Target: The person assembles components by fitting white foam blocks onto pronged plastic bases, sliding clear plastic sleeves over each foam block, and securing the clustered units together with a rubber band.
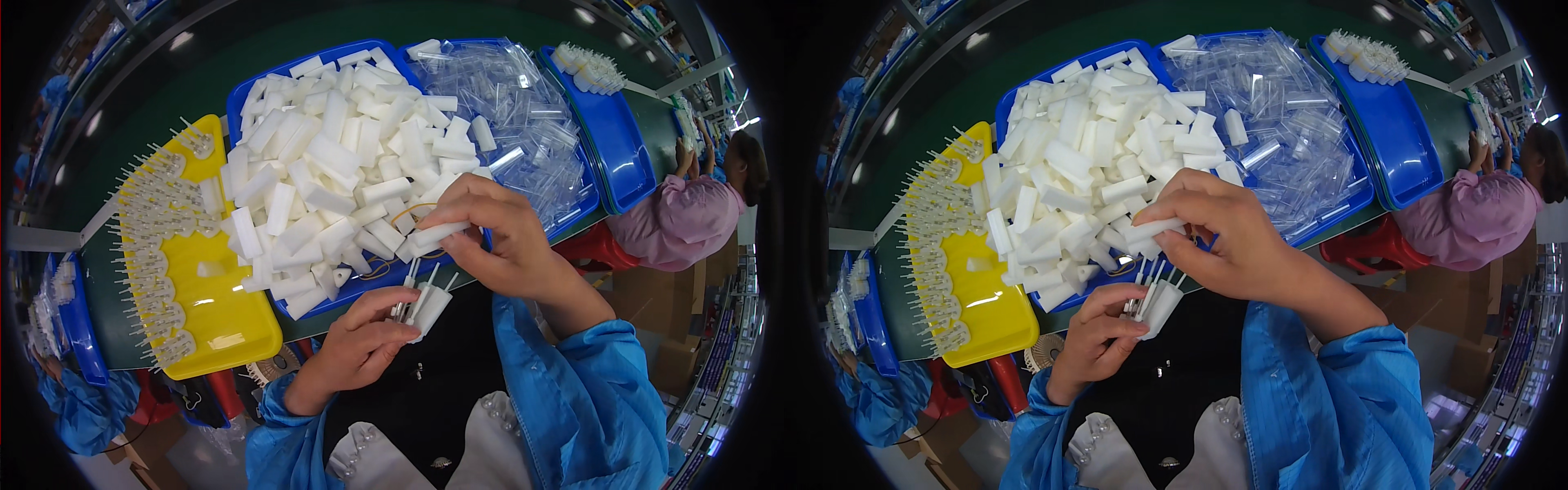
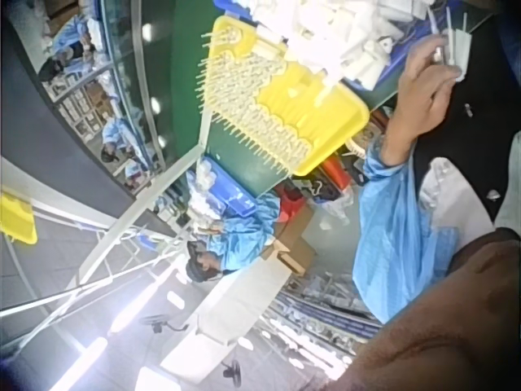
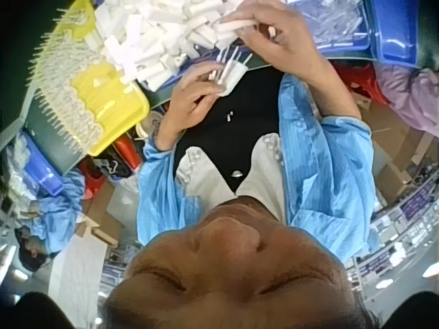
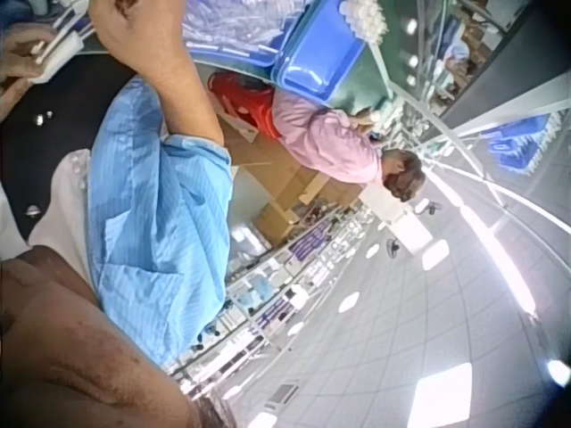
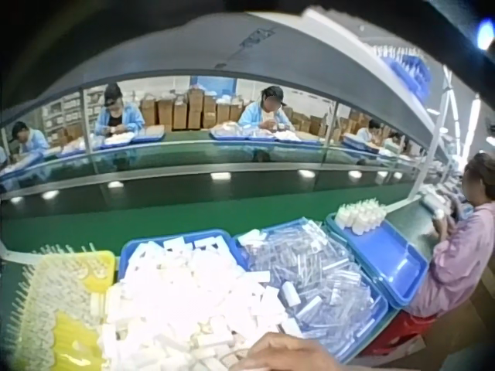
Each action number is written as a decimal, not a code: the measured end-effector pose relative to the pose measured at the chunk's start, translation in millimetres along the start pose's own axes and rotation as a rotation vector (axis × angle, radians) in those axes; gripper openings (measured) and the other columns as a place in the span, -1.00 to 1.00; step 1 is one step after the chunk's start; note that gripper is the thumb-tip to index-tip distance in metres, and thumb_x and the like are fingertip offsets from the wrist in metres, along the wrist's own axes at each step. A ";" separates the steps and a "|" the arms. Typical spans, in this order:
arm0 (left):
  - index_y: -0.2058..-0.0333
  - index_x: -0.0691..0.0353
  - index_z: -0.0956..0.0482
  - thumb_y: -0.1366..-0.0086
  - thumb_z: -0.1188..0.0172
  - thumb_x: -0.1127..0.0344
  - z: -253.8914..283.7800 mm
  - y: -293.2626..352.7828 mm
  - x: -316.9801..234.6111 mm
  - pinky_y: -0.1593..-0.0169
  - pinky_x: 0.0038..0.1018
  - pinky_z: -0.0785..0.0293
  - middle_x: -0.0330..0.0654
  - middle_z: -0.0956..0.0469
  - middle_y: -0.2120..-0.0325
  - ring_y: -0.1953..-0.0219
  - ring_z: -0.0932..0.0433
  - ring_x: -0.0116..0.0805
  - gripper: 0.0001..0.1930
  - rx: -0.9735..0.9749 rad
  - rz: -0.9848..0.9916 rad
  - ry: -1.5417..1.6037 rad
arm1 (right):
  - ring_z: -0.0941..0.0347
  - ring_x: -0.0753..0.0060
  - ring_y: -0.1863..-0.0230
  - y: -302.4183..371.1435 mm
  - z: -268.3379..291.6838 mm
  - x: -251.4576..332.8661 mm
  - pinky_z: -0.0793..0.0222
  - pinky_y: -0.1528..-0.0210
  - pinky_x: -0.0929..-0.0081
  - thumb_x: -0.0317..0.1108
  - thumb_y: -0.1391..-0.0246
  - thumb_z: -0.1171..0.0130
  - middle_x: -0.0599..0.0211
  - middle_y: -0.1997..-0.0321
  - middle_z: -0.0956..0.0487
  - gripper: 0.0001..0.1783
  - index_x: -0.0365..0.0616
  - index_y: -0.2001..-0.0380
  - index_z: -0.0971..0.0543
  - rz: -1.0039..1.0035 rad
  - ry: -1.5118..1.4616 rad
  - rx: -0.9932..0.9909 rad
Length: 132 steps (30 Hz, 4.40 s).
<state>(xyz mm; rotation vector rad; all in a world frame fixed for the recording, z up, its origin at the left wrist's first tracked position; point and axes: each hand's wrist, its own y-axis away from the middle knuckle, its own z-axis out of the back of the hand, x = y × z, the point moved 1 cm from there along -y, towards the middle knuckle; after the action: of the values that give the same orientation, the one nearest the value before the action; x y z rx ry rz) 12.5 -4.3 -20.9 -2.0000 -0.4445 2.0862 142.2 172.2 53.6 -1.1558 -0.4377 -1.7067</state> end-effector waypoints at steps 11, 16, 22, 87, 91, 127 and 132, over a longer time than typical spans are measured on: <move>0.25 0.20 -0.59 0.15 -0.18 0.66 -5.7 -8.8 -13.5 0.26 -0.38 -0.45 0.01 -0.42 0.07 0.18 -0.51 -0.11 -0.61 0.040 -0.165 -0.440 | -0.50 0.68 0.30 14.8 1.9 -10.8 -0.39 0.29 0.75 -0.61 -0.02 -0.06 0.31 0.32 -0.56 -0.66 -0.34 0.07 -0.40 -0.332 -0.633 -0.148; 0.29 0.17 -0.61 0.14 -0.21 0.65 -9.4 -8.6 -14.9 0.18 -0.37 -0.45 -0.02 -0.44 0.09 0.17 -0.51 -0.11 -0.64 0.031 -0.143 -0.472 | -0.50 0.69 0.33 18.5 1.9 -12.9 -0.39 0.33 0.76 -0.60 -0.01 -0.09 0.28 0.33 -0.57 -0.76 -0.32 0.18 -0.44 -0.344 -0.655 -0.144; 0.25 0.21 -0.58 0.18 -0.18 0.66 -10.6 -10.1 -8.2 0.32 -0.41 -0.44 -0.01 -0.43 0.08 0.32 -0.51 -0.12 -0.58 0.003 -0.186 -0.488 | -0.43 0.76 0.47 19.3 -0.1 -13.5 -0.33 0.46 0.81 -0.57 -0.01 -0.13 0.31 0.38 -0.57 -0.81 -0.30 0.24 -0.49 -0.459 -0.760 -0.035; 0.22 0.30 -0.52 -0.13 -0.20 0.59 0.0 12.3 20.0 0.16 -0.54 -0.48 -0.04 -0.47 0.23 0.21 -0.52 -0.35 -0.78 -0.060 0.173 0.384 | -0.37 0.32 0.28 -47.2 -34.3 -18.1 -0.26 0.27 0.45 -0.44 0.33 -0.13 0.31 0.46 -0.46 -0.84 -0.16 0.52 -0.47 0.271 0.933 0.013; 0.24 0.31 -0.53 -0.13 -0.22 0.56 0.0 10.4 18.2 0.17 -0.56 -0.48 -0.06 -0.48 0.25 0.26 -0.54 -0.37 -0.81 -0.041 0.160 0.297 | -0.33 0.26 0.28 -46.4 -36.3 -21.6 -0.24 0.27 0.35 -0.40 0.41 -0.21 0.32 0.43 -0.41 -0.75 -0.14 0.52 -0.44 0.274 0.906 0.007; 0.28 0.25 -0.60 -0.11 -0.21 0.52 -5.6 -6.6 -7.5 0.30 -0.50 -0.41 -0.13 -0.49 0.34 0.33 -0.49 -0.27 -0.83 0.018 0.067 -0.061 | -0.53 0.22 0.29 20.6 19.8 -4.6 -0.47 0.30 0.39 -0.54 0.33 -0.23 0.28 0.25 -0.55 -0.81 -0.16 0.50 -0.52 0.284 0.397 0.113; 0.28 0.24 -0.60 -0.12 -0.20 0.52 -6.0 -6.5 -9.2 0.31 -0.50 -0.41 -0.12 -0.48 0.34 0.35 -0.49 -0.27 -0.83 0.040 0.075 -0.047 | -0.52 0.34 0.40 25.9 19.6 -2.8 -0.46 0.39 0.45 -0.52 0.31 -0.28 0.27 0.22 -0.58 -0.82 -0.16 0.50 -0.56 0.342 0.387 0.074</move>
<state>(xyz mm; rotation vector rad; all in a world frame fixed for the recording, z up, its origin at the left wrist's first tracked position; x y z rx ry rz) 18.5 -1.2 -10.2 -1.9779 -0.3379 2.1722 174.5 176.3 55.0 -0.7694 -0.0565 -1.5484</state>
